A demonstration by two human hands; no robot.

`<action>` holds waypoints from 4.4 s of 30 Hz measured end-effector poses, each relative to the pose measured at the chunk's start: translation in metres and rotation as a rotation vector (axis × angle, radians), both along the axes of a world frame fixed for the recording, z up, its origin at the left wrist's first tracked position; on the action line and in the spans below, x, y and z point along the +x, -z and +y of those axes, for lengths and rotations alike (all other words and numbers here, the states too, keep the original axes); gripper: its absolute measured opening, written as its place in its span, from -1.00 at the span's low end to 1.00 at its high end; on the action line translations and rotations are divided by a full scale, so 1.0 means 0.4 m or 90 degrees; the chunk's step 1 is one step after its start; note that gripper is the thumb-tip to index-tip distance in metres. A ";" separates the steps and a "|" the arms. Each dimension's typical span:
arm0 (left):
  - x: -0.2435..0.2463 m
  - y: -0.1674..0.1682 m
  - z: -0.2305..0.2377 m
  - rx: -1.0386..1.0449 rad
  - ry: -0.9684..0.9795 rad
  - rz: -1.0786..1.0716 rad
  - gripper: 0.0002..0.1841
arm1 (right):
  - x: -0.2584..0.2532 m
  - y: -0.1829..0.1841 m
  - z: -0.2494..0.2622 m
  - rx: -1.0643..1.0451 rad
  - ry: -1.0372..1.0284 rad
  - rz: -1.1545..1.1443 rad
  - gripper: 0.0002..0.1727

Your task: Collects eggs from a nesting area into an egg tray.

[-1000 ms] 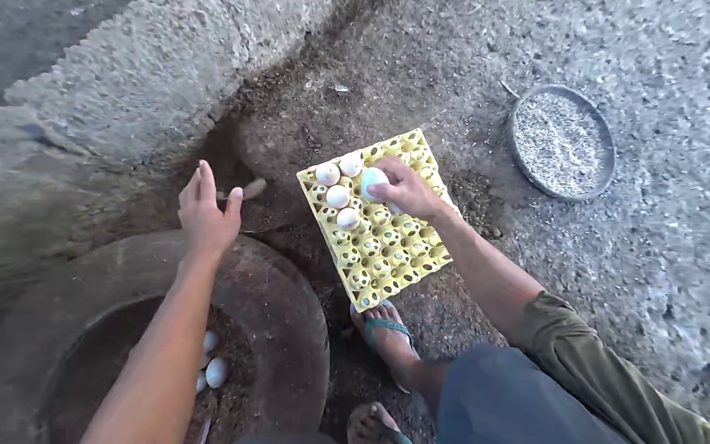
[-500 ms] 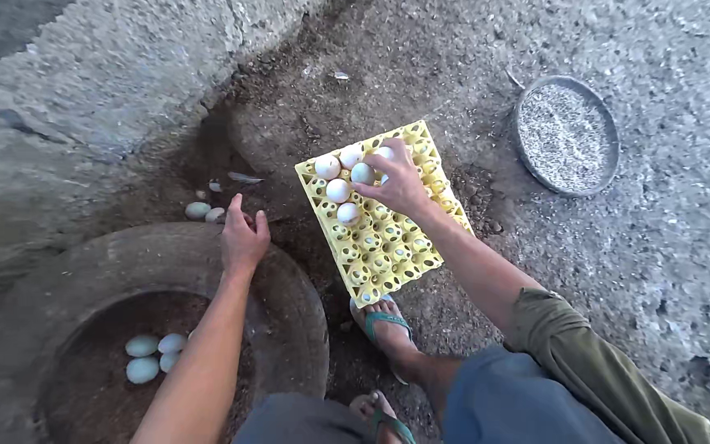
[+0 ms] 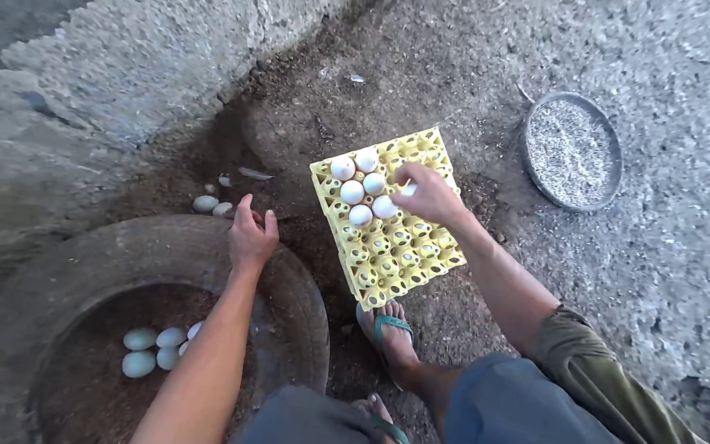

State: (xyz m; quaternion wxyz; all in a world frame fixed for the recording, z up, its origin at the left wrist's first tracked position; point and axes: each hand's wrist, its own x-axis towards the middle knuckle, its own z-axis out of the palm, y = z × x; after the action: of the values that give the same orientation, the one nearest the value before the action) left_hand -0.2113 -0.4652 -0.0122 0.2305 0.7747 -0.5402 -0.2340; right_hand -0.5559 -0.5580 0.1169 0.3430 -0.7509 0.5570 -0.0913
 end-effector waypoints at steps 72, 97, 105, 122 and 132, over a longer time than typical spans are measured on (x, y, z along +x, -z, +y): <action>-0.034 0.010 -0.004 -0.137 -0.013 -0.036 -0.81 | 0.959 0.441 -0.274 0.049 -0.910 0.406 -0.40; -0.032 0.011 -0.008 -0.102 -0.006 -0.002 -0.79 | 0.929 0.336 -0.483 0.766 -0.392 -0.096 -0.51; -0.031 0.010 -0.008 -0.118 -0.012 0.001 -0.80 | 0.950 0.330 -0.495 0.630 -0.377 0.064 -0.59; -0.025 -0.013 -0.010 -0.053 -0.005 0.029 -0.74 | 1.087 0.370 -0.332 0.156 -0.613 0.382 -0.69; -0.027 -0.011 -0.013 -0.046 -0.003 0.020 -0.75 | 1.084 0.452 -0.257 -0.027 -0.660 0.467 -0.34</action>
State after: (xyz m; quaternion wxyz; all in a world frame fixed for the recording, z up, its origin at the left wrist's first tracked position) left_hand -0.2222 -0.4703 -0.0080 0.2672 0.7636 -0.5427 -0.2258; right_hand -0.1225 -0.6608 -0.0639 0.1147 -0.9121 0.2005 0.3387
